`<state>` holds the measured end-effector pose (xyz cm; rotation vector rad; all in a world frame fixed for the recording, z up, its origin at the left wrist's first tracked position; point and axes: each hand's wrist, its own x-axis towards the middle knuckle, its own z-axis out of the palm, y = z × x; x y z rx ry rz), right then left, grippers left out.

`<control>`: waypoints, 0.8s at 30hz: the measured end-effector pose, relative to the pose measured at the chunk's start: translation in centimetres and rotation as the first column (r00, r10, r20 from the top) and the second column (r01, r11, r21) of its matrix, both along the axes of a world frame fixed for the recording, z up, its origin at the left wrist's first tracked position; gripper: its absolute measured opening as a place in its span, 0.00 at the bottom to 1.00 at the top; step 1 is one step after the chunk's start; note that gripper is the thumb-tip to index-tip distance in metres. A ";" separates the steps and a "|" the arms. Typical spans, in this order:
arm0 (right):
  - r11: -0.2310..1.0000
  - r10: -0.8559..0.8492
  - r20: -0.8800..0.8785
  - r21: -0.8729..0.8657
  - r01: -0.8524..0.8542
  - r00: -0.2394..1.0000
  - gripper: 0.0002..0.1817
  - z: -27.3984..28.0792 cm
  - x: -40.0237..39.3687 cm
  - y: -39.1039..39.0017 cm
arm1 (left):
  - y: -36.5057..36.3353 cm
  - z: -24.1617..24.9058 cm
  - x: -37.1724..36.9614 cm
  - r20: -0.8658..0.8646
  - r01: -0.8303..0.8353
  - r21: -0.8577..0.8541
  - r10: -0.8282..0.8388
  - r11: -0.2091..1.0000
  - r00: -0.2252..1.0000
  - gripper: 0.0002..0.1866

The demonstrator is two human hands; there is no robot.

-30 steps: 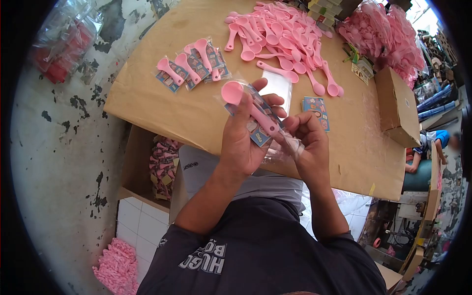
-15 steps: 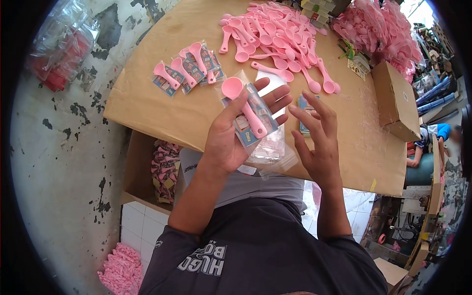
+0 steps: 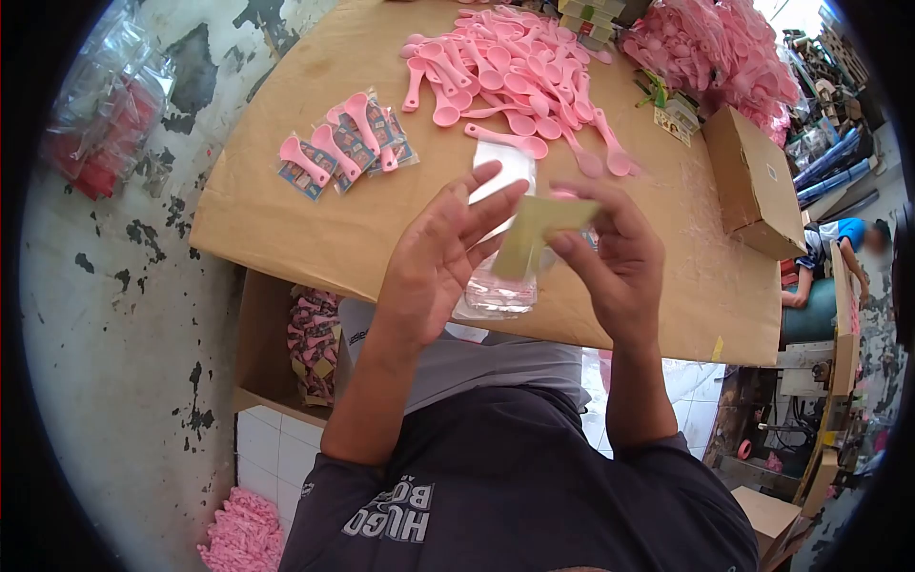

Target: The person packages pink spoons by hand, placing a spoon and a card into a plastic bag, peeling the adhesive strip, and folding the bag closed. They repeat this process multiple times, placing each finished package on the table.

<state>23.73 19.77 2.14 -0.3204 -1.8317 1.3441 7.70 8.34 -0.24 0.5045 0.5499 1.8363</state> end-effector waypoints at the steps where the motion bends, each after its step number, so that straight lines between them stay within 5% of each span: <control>1: 1.000 -0.005 0.000 0.000 0.005 1.000 0.23 -0.1 -0.1 -0.2 | -0.2 0.2 0.1 0.000 0.005 0.000 -0.005 1.000 1.000 0.30; 3: 0.990 0.019 0.142 -0.138 0.001 0.990 0.29 -0.5 -0.2 -0.6 | -0.6 0.7 0.3 -0.509 -0.040 -0.107 -0.020 0.993 0.861 0.29; 7: 0.962 0.073 0.189 -0.272 -0.019 0.979 0.29 -1.0 -0.1 -1.5 | -0.6 1.5 1.3 -0.447 -0.146 -0.299 -0.003 0.943 0.895 0.24; 11: 0.972 -0.089 0.216 -0.195 0.132 0.972 0.27 -1.5 0.1 -1.3 | -0.5 0.6 1.5 -0.602 -0.196 -0.240 0.013 0.951 0.798 0.23; 13: 0.860 -0.401 0.067 0.372 0.350 0.913 0.25 -1.4 -0.1 -0.4 | -0.4 1.1 2.4 -0.590 -0.293 -0.222 0.111 0.930 0.800 0.26; 15: 0.806 -0.434 0.007 0.450 0.385 0.901 0.22 -0.6 -0.2 0.1 | -0.5 0.7 2.6 -0.632 -0.289 -0.189 0.109 0.938 0.767 0.27; 17: 0.627 -0.463 -0.062 0.682 0.377 0.884 0.19 0.1 -0.6 0.2 | -0.6 0.6 3.1 -0.673 -0.287 -0.155 0.112 0.945 0.731 0.29; 24: 0.564 -0.482 -0.088 0.730 0.386 0.872 0.16 -0.1 -1.5 -0.2 | -1.4 1.8 3.8 -0.814 -0.311 -0.155 0.057 0.938 0.578 0.33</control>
